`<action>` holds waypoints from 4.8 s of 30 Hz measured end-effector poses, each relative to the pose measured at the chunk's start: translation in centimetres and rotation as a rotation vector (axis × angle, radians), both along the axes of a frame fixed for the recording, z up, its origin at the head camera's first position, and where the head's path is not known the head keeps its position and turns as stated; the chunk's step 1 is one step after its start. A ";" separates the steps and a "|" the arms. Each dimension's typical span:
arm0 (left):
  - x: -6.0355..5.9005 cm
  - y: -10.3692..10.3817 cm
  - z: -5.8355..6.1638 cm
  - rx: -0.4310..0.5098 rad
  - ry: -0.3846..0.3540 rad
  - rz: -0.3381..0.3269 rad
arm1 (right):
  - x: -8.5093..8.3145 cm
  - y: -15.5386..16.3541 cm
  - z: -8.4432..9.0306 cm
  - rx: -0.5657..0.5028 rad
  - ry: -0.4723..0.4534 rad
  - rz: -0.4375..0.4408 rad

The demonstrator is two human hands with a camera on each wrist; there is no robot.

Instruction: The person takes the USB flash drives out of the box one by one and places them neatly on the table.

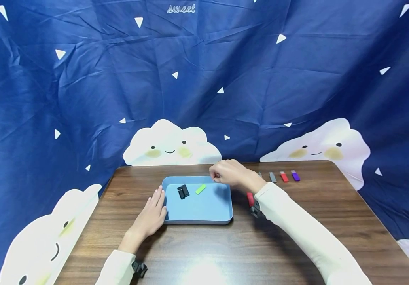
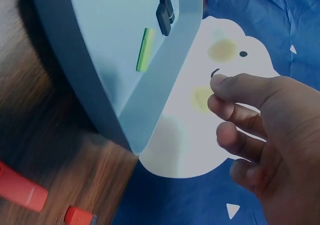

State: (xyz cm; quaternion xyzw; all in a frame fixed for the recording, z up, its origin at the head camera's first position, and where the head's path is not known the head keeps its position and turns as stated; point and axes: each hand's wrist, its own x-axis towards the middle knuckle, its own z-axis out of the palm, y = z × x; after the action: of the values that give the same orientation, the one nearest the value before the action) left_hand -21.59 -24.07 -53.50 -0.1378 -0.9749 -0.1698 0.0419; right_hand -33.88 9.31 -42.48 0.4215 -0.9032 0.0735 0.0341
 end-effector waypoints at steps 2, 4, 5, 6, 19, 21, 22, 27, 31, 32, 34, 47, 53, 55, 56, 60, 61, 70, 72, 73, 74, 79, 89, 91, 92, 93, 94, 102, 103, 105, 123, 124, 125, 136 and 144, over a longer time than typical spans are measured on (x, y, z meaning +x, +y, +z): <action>0.0 -0.1 -0.2 0.009 0.005 -0.004 | -0.3 -0.6 -0.1 0.005 -0.002 0.001; -0.1 -0.2 -0.4 0.009 0.004 -0.006 | -0.5 -1.1 -0.2 0.002 -0.006 0.002; -0.2 -0.3 -0.6 0.007 0.009 -0.009 | -0.6 -1.3 -0.3 0.000 -0.009 0.003; -0.3 -0.4 -0.8 0.001 0.010 -0.010 | -0.7 -1.6 -0.3 -0.002 -0.013 0.004; 0.1 0.0 0.1 0.000 -0.016 0.007 | -0.8 -4.8 -0.9 -0.024 -0.073 0.036; 0.0 0.0 0.1 0.002 -0.017 0.005 | -0.7 -5.2 -0.8 -0.023 -0.080 0.037; 0.0 0.0 0.1 0.003 -0.017 0.004 | -0.7 -5.3 -0.8 -0.019 -0.080 0.037; -0.1 -0.1 0.0 0.019 -0.004 0.002 | -0.7 -6.2 -1.0 -0.005 -0.091 0.049; -0.1 -0.3 -0.2 0.033 0.002 -0.002 | -0.7 -6.9 -1.2 0.002 -0.095 0.050; -0.2 -0.3 -0.3 0.030 -0.001 -0.002 | -0.7 -7.0 -1.3 0.005 -0.094 0.052; -0.2 -0.4 -0.4 0.021 -0.004 0.000 | -0.8 -7.4 -1.5 0.009 -0.092 0.056; -0.4 -0.3 -0.5 0.018 -0.011 0.002 | -1.2 -9.2 -3.2 0.035 -0.130 0.032; -0.3 -0.4 -0.7 0.013 -0.013 0.007 | -1.3 -9.8 -3.9 0.032 -0.167 0.022; -0.2 -0.3 -0.4 0.032 -0.020 0.010 | -1.3 -10.0 -4.0 0.033 -0.173 0.017; -0.2 -0.2 -0.3 0.038 -0.022 0.011 | -1.4 -10.1 -4.0 0.035 -0.175 0.013; -0.3 -0.2 -0.3 0.033 -0.024 0.009 | -1.5 -10.4 -4.4 0.053 -0.186 0.002; -0.4 -0.3 -0.5 0.022 -0.023 0.009 | -1.5 -10.4 -4.5 0.061 -0.185 0.001; -1.0 -0.7 -1.3 0.007 0.006 -0.006 | -1.4 -10.9 -5.3 0.121 -0.168 -0.010; -1.0 -0.7 -1.2 0.010 -0.003 -0.005 | -1.3 -11.0 -5.6 0.145 -0.164 -0.010; -0.9 -0.7 -1.2 0.007 -0.009 -0.004 | -1.3 -11.1 -5.7 0.159 -0.165 -0.013; -0.9 -0.7 -1.1 0.005 -0.011 -0.003 | -1.2 -11.2 -5.8 0.172 -0.168 -0.016; -0.6 -0.5 -0.8 -0.004 -0.029 0.008 | -0.8 -11.5 -6.3 0.215 -0.181 -0.023; -0.6 -0.6 -1.1 0.003 -0.028 0.010 | -0.6 -11.0 -6.3 0.225 -0.211 -0.045; -0.6 -0.7 -1.2 0.002 -0.028 0.009 | -0.7 -10.8 -6.3 0.241 -0.220 -0.054; -0.6 -0.7 -1.2 0.001 -0.027 0.007 | -0.7 -10.8 -6.3 0.249 -0.225 -0.057; -0.6 -0.7 -1.2 -0.001 -0.025 0.007 | -0.7 -10.7 -6.3 0.255 -0.228 -0.060; -0.6 -0.7 -1.2 0.001 -0.022 0.006 | -0.7 -10.6 -6.3 0.257 -0.233 -0.064; -0.1 -0.1 -0.3 0.037 0.001 0.008 | -0.6 -10.3 -6.2 0.239 -0.255 -0.069; -0.1 0.0 -0.1 0.037 0.002 0.009 | -0.6 -10.3 -6.2 0.234 -0.257 -0.070; 0.1 0.1 0.2 0.030 0.003 0.011 | -0.5 -10.3 -6.3 0.223 -0.256 -0.067; -0.2 0.2 0.0 0.011 -0.010 0.010 | -0.2 -9.4 -5.8 0.167 -0.206 -0.037; -0.2 0.2 0.1 0.008 -0.013 0.013 | -0.2 -9.4 -5.7 0.165 -0.206 -0.033; -0.2 0.2 0.1 0.007 -0.017 0.016 | -0.1 -9.4 -5.6 0.160 -0.208 -0.030; -0.1 0.2 0.1 -0.021 -0.038 0.031 | 0.5 -8.5 -5.0 0.149 -0.188 -0.017; 0.1 0.3 0.3 -0.006 -0.027 0.027 | 0.8 -7.0 -4.6 0.146 -0.183 0.001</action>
State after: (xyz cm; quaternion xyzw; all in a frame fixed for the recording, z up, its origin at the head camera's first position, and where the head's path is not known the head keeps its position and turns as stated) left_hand -21.53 -23.78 -53.24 -0.1223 -0.9776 -0.1683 0.0306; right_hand -33.06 2.32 -47.08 0.4149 -0.9053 0.0455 -0.0793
